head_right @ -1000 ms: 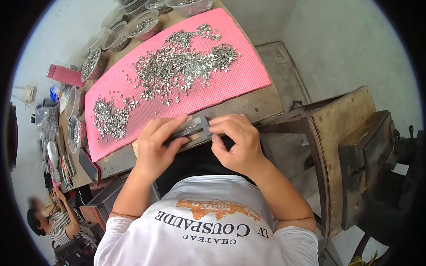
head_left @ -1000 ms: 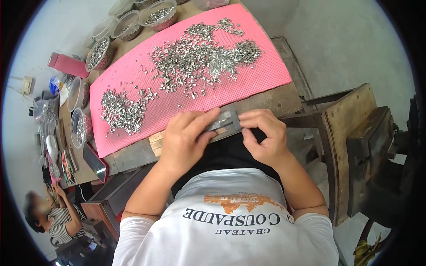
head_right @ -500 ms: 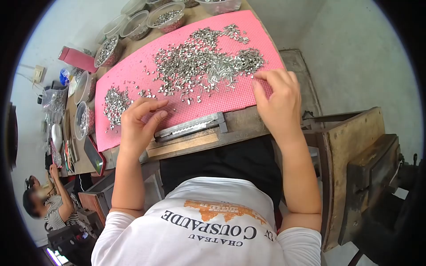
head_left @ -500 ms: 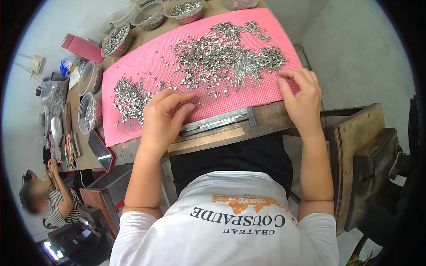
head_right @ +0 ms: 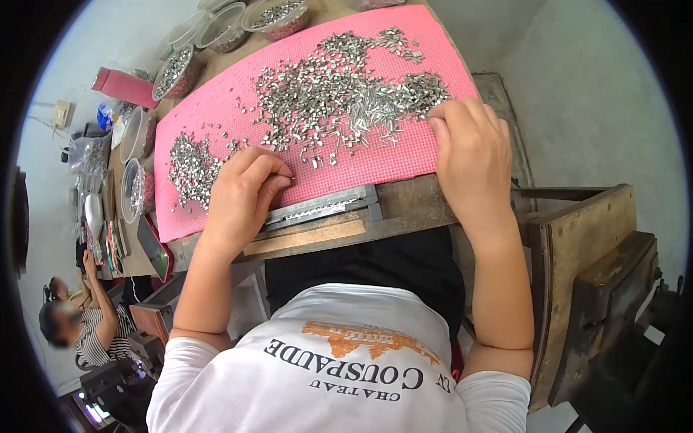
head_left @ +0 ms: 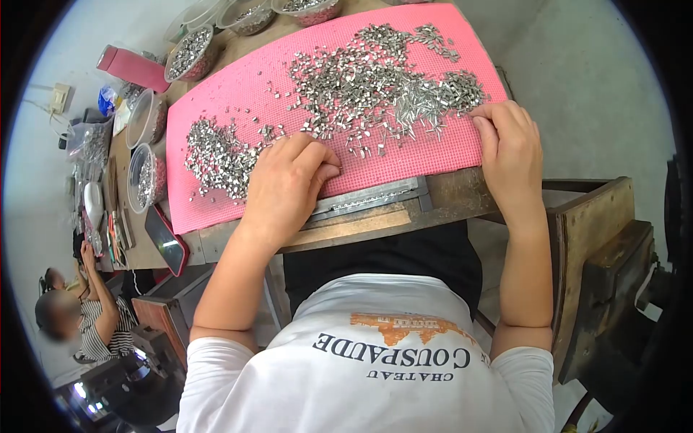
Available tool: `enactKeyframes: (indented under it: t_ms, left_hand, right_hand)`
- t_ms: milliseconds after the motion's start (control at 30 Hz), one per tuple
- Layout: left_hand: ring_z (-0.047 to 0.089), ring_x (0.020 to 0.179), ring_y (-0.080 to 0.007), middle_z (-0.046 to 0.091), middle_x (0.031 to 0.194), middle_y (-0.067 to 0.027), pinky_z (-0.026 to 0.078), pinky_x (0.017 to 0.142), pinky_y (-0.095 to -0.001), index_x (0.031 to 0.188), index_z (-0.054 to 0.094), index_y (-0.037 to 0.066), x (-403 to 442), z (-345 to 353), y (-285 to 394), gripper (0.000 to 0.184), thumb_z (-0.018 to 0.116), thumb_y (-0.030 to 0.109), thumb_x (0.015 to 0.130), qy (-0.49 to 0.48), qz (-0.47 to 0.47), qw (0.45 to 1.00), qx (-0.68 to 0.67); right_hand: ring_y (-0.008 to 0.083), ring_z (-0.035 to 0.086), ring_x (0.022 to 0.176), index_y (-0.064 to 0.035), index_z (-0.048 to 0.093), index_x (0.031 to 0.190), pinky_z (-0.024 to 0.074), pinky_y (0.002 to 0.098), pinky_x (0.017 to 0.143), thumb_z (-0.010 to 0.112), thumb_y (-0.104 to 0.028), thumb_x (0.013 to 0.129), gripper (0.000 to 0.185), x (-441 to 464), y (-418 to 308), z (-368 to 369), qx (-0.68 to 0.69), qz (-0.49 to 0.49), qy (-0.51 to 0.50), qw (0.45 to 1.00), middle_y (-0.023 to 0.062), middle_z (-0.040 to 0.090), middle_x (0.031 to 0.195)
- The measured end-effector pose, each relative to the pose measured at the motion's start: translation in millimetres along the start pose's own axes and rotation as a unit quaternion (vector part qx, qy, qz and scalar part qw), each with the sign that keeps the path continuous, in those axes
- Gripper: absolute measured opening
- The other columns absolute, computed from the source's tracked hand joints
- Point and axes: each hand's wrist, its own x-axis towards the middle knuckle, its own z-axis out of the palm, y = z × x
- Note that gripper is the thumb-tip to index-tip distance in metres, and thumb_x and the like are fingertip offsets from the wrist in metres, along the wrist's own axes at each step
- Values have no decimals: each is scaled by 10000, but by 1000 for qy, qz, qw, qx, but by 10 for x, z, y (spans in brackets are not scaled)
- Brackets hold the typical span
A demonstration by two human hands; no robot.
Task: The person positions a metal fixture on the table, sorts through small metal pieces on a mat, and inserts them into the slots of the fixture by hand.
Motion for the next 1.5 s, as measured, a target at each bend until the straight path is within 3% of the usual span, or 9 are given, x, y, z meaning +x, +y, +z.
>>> enactKeyframes:
  t_ms: [33,133,300,500,867,1033,1333,1433,1500]
  left_hand:
    - [628,897,-285,627,903,-55,483,796,-421,906,694,105,6,-8,23,105,767,173,873,-3,-2,1000,-3]
    - [638,912,-254,615,897,-43,457,777,-409,889,666,125,39,-34,92,146,763,233,879,-30,40,993,103]
    - [648,835,-258,610,843,-38,462,765,-406,867,686,122,94,-24,171,151,794,225,844,-34,31,998,53]
    - [660,785,-259,643,801,-33,492,740,-403,824,740,114,23,-65,134,101,808,189,828,-10,-8,1000,-24]
    - [652,823,-340,658,898,-91,478,740,-442,954,691,80,-15,-2,256,55,704,96,903,-13,-92,993,-70]
    - [637,842,-337,645,936,-89,459,756,-442,1011,645,75,-92,47,408,93,663,62,921,3,-75,989,-126]
    - [618,834,-262,635,949,-42,415,735,-388,991,655,105,-118,197,503,170,723,43,848,48,3,993,-110]
    - [638,863,-296,652,964,-111,493,778,-371,968,665,38,-124,185,514,124,692,-28,866,33,-8,993,-111]
    - [617,821,-251,644,945,-37,417,720,-379,966,672,106,-132,248,475,187,741,30,810,73,12,991,-109]
  right_hand:
    - [332,651,883,-41,704,977,490,449,787,691,-64,928,56,-16,-52,-23,0,2,-5,1000,114,677,928]
    - [337,635,868,-33,664,986,503,410,775,654,-88,982,55,-102,-332,-116,261,86,-72,959,137,638,908]
    - [320,638,892,-34,677,964,497,401,819,699,-40,927,43,-344,-569,32,342,6,-92,935,110,657,941]
    - [301,641,899,-49,688,949,493,396,835,732,-26,894,75,-433,-595,114,332,2,-71,940,81,672,960]
    - [304,639,889,-58,693,952,498,404,809,754,-17,854,122,-414,-626,180,296,-16,-56,954,73,655,930]
    - [305,638,876,-54,687,948,502,413,794,768,-13,837,144,-412,-616,209,293,-24,-43,955,76,654,928]
    - [301,641,855,-53,691,956,505,410,776,779,-6,813,174,-404,-597,229,287,-50,-40,956,73,657,928]
    - [293,639,856,-59,695,949,502,408,773,781,1,790,191,-428,-588,271,286,-61,-16,956,68,652,932]
    - [290,638,857,-62,697,944,499,406,772,782,1,778,197,-440,-593,289,280,-66,-9,958,65,650,939]
